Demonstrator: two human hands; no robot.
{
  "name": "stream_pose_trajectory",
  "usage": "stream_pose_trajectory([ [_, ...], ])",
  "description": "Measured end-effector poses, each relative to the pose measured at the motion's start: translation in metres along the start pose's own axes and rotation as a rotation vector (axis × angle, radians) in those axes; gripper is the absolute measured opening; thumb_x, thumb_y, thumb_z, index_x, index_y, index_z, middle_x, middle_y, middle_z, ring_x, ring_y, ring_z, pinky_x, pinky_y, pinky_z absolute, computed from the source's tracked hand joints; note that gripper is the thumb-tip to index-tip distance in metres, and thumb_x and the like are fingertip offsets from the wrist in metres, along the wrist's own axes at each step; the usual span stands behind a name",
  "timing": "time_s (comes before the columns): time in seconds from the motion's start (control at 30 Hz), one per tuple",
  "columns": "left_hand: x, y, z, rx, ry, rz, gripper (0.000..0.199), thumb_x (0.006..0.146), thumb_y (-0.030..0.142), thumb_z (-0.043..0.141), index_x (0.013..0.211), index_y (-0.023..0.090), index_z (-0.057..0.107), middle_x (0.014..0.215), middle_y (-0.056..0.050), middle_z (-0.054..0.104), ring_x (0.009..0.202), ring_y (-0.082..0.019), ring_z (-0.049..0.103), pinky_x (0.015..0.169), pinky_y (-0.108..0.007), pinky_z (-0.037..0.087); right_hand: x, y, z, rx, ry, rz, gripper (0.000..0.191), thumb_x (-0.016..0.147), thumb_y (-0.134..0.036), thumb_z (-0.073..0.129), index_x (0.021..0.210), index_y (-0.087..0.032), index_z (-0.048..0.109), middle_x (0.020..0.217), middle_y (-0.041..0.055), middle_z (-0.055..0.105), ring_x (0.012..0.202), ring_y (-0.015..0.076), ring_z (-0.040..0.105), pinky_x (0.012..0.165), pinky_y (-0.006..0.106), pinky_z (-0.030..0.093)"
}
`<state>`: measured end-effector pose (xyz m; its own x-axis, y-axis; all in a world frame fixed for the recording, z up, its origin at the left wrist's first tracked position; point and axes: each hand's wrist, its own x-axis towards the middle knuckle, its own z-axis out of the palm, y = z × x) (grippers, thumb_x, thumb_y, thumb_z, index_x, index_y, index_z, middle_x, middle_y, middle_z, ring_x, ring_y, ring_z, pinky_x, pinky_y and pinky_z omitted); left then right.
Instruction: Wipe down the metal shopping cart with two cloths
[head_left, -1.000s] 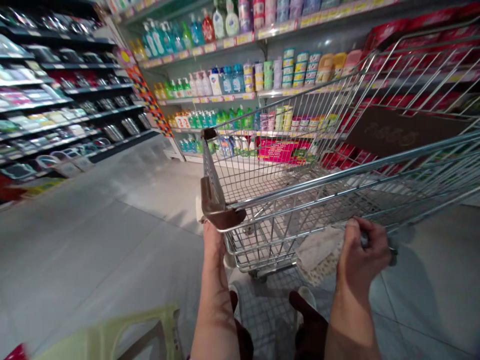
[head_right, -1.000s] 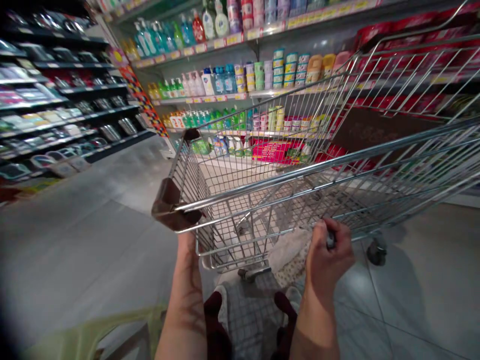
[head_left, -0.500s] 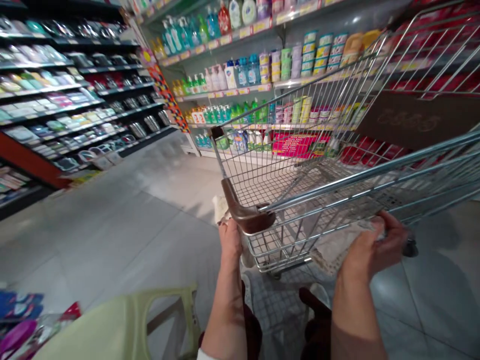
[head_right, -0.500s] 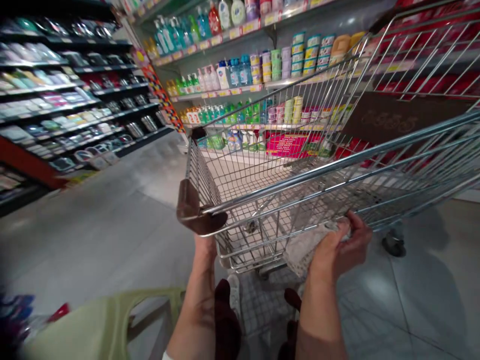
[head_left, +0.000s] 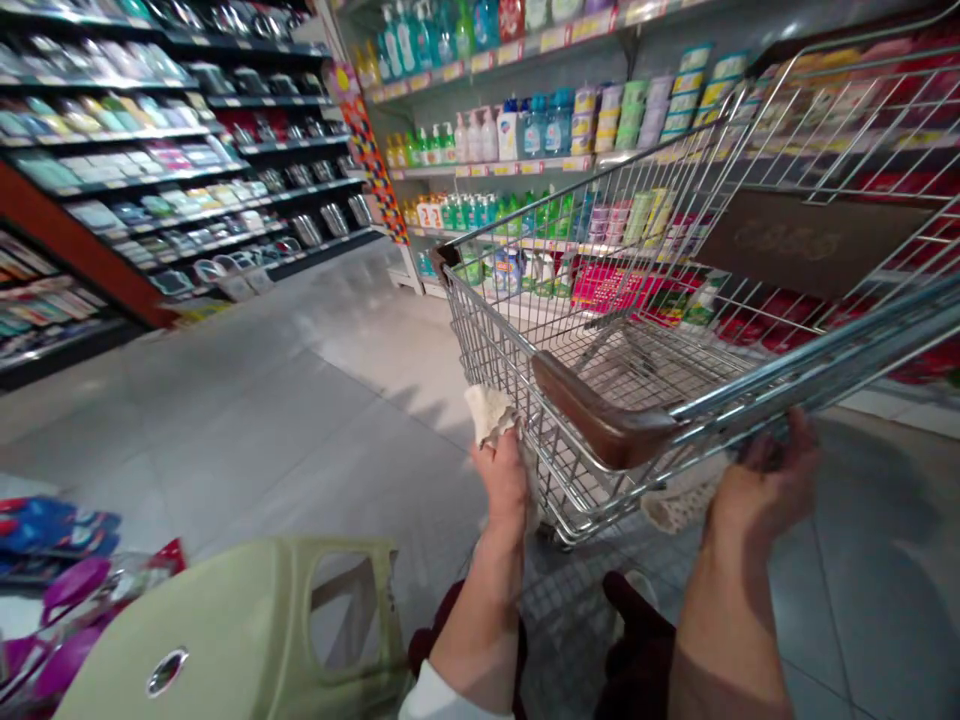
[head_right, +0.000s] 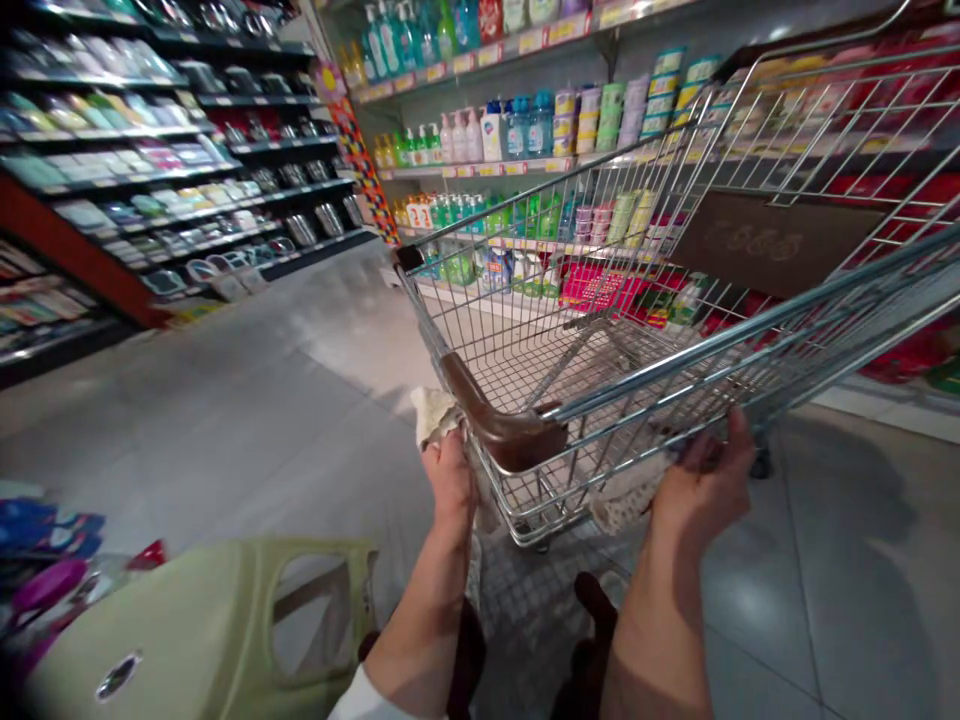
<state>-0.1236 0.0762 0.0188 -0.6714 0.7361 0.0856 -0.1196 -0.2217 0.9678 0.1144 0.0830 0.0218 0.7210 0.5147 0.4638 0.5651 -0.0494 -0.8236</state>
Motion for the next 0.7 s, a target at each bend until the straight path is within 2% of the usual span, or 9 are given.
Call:
stream_pose_trajectory([
  [0.07,-0.004,0.005,0.001,-0.032,0.02,0.017,0.019,0.071,0.034,0.063,0.066,0.016,0.065,0.064,0.0,0.062,0.062,-0.014,0.055,0.065,-0.027,0.046,0.0,0.002,0.001,-0.024,0.016,0.019,0.055,0.087,-0.036,0.048,0.137,-0.016,0.058,0.118,0.0135,0.067,0.098,0.0267,0.061,0.093,0.045,0.046],
  [0.17,-0.01,0.011,0.001,-0.069,0.052,0.038,0.017,0.068,0.033,0.064,0.071,0.016,0.066,0.067,-0.001,0.064,0.062,-0.014,0.056,0.064,-0.026,0.046,0.002,0.011,0.008,-0.048,-0.024,0.019,0.053,0.085,-0.038,0.046,0.127,-0.013,0.066,0.113,0.015,0.069,0.099,0.0279,0.062,0.095,0.047,0.046],
  [0.23,-0.013,0.012,-0.001,-0.063,0.061,0.055,0.015,0.068,0.032,0.064,0.07,0.017,0.065,0.071,-0.002,0.066,0.065,-0.015,0.058,0.067,-0.027,0.047,0.002,0.017,0.014,-0.057,-0.05,-0.004,0.053,0.085,-0.039,0.044,0.121,-0.011,0.069,0.112,0.0173,0.069,0.1,0.0289,0.063,0.095,0.047,0.045],
  [0.3,-0.017,0.01,-0.002,-0.028,0.066,0.084,0.016,0.068,0.032,0.063,0.061,0.018,0.058,0.067,-0.002,0.064,0.069,-0.017,0.06,0.071,-0.029,0.048,0.0,0.02,0.021,-0.051,-0.055,-0.012,0.054,0.084,-0.04,0.042,0.117,-0.009,0.07,0.109,0.0186,0.07,0.098,0.0287,0.064,0.093,0.045,0.046],
  [0.4,-0.021,0.004,-0.004,0.027,0.084,0.135,0.018,0.068,0.032,0.065,0.059,0.018,0.057,0.067,-0.002,0.062,0.077,-0.019,0.062,0.083,-0.032,0.049,-0.006,0.014,0.023,-0.034,-0.029,-0.007,0.05,0.081,-0.04,0.043,0.11,-0.011,0.073,0.106,0.0168,0.071,0.097,0.0268,0.064,0.093,0.042,0.047],
  [0.53,-0.026,0.002,-0.001,0.04,0.067,0.16,0.019,0.072,0.035,0.067,0.076,0.017,0.066,0.081,-0.005,0.068,0.081,-0.019,0.062,0.088,-0.034,0.049,-0.012,-0.004,0.004,0.021,-0.055,0.024,0.042,0.08,-0.04,0.051,0.106,-0.015,0.074,0.104,0.0119,0.072,0.097,0.0239,0.064,0.093,0.038,0.046],
  [0.7,-0.037,0.009,0.006,0.01,-0.012,0.135,0.025,0.071,0.038,0.068,0.086,0.018,0.067,0.089,-0.007,0.071,0.085,-0.021,0.065,0.089,-0.035,0.05,-0.011,-0.015,-0.02,0.094,-0.243,-0.029,0.045,0.077,-0.047,0.058,0.103,-0.015,0.074,0.096,0.0103,0.07,0.092,0.0216,0.062,0.09,0.034,0.045],
])
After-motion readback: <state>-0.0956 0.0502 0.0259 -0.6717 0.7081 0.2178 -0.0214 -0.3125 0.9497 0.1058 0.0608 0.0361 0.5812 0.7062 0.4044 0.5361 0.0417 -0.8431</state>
